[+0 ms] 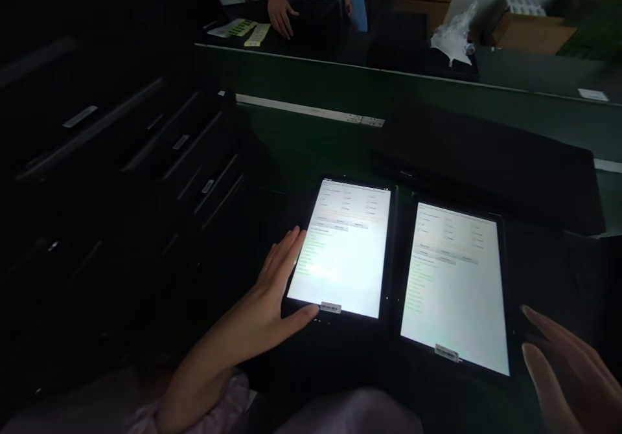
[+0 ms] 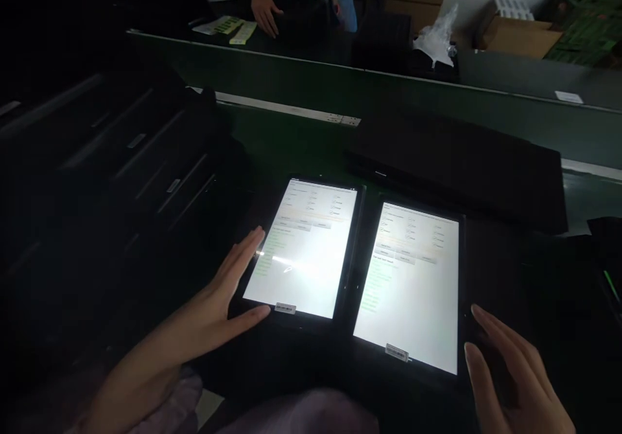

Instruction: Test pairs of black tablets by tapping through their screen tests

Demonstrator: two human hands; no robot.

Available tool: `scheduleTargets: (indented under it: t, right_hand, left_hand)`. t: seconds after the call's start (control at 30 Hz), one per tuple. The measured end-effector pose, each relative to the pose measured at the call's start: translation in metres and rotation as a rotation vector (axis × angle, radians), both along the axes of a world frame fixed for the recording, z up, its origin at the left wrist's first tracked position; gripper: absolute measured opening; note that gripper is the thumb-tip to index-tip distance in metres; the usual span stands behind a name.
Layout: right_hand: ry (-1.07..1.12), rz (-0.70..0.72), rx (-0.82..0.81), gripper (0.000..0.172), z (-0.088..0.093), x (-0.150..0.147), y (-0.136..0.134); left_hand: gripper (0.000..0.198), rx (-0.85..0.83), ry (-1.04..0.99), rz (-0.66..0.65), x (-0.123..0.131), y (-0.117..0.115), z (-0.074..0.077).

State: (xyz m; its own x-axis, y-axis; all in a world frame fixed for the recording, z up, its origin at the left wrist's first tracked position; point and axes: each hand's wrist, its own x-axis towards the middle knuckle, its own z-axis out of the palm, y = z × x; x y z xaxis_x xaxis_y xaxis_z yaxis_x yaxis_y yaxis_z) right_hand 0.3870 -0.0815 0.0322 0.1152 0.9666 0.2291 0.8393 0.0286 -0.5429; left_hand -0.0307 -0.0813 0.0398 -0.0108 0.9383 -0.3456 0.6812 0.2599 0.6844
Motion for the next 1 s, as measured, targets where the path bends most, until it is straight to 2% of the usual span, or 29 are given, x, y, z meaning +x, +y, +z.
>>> scheduleTargets:
  t: [0.07,0.13,0.2,0.3,0.4,0.6,0.83,1.0]
  right_hand:
    - [-0.081,0.274,0.158,0.031,-0.006,0.012,0.003]
    - [-0.162,0.544,0.284,0.03,-0.008,0.018,0.007]
    - [-0.22,0.671,0.324,0.032,-0.006,0.014,0.008]
    - [-0.224,0.652,0.302,0.026,-0.004,-0.005,0.004]
    - [-0.229,0.625,0.297,0.021,-0.007,-0.021,0.001]
    - [-0.147,0.398,0.311,0.022,-0.012,-0.031,0.004]
    - [-0.136,0.498,0.321,0.023,0.003,-0.043,0.005]
    - [-0.131,0.531,0.322,0.021,0.005,-0.049,0.004]
  left_hand:
    - [0.105,-0.025,0.05,0.008,0.008,-0.001,0.001]
    - [0.102,-0.007,0.077,0.078,0.016,0.004,0.001]
    - [0.096,0.05,0.062,0.192,0.022,0.014,0.002]
    - [0.084,0.132,-0.035,0.349,0.023,0.027,0.002]
    - [0.078,0.179,-0.096,0.395,0.018,0.031,0.004]
    - [0.087,0.107,-0.107,0.365,0.007,0.019,0.007]
    - [0.083,0.092,-0.026,0.247,-0.006,0.003,0.003]
    - [0.083,0.078,0.003,0.186,-0.01,0.003,0.003]
